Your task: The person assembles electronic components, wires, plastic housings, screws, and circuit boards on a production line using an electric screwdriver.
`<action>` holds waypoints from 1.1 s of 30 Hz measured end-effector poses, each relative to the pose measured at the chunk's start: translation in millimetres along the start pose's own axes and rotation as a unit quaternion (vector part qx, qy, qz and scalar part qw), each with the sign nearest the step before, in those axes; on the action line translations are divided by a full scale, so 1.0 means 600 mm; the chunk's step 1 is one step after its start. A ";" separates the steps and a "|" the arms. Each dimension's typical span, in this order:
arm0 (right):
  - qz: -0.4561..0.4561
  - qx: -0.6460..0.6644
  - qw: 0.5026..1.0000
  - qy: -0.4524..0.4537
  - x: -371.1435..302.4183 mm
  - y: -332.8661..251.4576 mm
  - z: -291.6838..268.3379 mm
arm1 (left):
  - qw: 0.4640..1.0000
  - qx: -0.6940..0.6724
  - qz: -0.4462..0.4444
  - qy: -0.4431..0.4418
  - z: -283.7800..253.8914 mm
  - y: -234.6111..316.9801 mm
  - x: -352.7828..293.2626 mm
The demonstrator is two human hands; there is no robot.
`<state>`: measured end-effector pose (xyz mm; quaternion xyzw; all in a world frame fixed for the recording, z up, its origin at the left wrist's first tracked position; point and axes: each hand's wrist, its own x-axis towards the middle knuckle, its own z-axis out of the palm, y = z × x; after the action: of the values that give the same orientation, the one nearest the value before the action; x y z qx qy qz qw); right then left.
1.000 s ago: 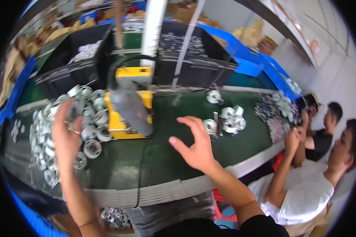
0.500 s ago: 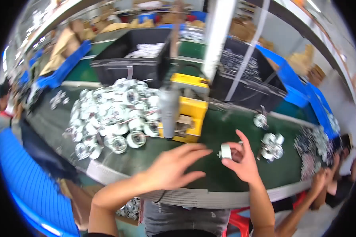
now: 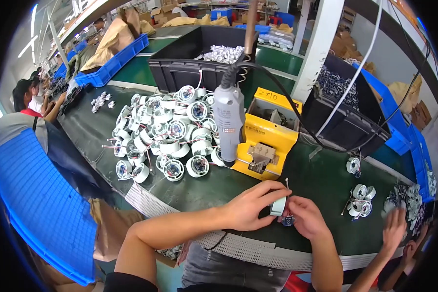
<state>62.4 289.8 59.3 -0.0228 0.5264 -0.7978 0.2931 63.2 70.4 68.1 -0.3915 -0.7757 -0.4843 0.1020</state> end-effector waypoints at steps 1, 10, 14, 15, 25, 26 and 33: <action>0.000 0.020 0.999 -0.031 0.002 0.002 0.000 | 1.000 0.001 0.007 0.003 0.000 0.002 -0.001; -0.098 0.174 0.973 -0.115 -0.004 0.024 -0.001 | 0.828 -0.496 -0.246 -0.087 0.004 -0.005 -0.009; -0.212 -0.155 0.964 -0.045 -0.003 0.016 0.012 | 0.677 -0.655 -0.332 -0.057 0.000 -0.017 -0.012; -0.277 -0.231 0.932 -0.032 -0.001 0.016 0.014 | 0.657 -0.661 -0.357 -0.061 -0.005 -0.019 -0.009; -0.394 -0.456 0.798 -0.020 -0.002 0.012 0.024 | 0.652 -0.625 -0.424 -0.065 0.009 -0.030 -0.007; -0.396 -0.458 0.796 -0.024 -0.003 0.013 0.025 | 0.656 -0.624 -0.419 -0.063 0.010 -0.029 -0.007; -0.322 -0.420 0.847 0.048 -0.013 0.017 0.041 | 0.687 -0.586 -0.428 -0.035 0.010 -0.022 -0.003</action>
<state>82.0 270.3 63.6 -0.2736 0.7878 -0.5501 -0.0435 56.8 71.5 55.2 -0.0136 -0.4200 -0.8173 -0.3942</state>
